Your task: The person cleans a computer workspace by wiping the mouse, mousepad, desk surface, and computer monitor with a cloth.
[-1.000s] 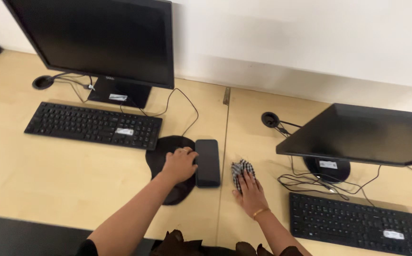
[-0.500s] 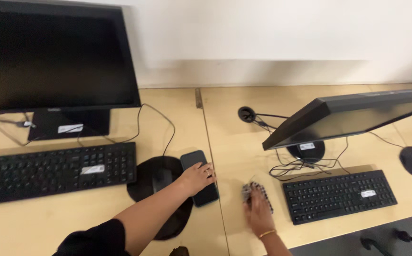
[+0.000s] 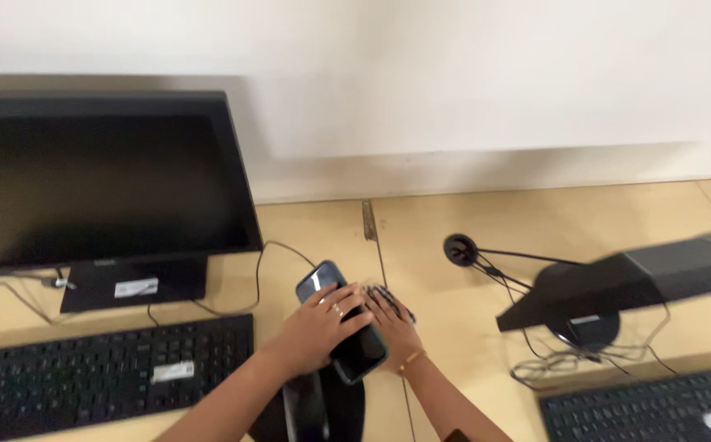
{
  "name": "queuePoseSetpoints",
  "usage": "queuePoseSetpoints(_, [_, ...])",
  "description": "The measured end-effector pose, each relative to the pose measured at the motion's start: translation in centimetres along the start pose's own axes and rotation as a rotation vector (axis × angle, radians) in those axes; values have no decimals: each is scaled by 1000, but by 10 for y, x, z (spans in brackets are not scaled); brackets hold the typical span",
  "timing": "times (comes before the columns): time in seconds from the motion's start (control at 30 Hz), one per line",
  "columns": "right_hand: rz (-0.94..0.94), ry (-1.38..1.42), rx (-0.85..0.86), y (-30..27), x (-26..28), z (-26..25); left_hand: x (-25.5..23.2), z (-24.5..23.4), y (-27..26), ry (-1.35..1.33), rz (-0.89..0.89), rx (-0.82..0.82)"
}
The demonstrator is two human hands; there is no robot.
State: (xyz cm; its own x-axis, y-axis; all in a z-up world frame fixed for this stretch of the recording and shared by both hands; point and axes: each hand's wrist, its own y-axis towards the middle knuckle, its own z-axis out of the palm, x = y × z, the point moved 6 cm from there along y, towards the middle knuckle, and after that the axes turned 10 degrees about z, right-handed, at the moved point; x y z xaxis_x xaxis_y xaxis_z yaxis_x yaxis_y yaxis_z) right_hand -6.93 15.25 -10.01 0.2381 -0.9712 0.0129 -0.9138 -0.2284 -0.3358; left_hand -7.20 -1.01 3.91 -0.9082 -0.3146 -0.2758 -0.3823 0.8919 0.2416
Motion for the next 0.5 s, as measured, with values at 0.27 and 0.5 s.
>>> queuePoseSetpoints(0.27, [-58, 76, -415, 166, 3, -20, 30, 0, 2, -86, -51, -3])
queuePoseSetpoints(0.5, [392, 129, -423, 215, -115, -29, 46, 16, 14, -103, -18, -21])
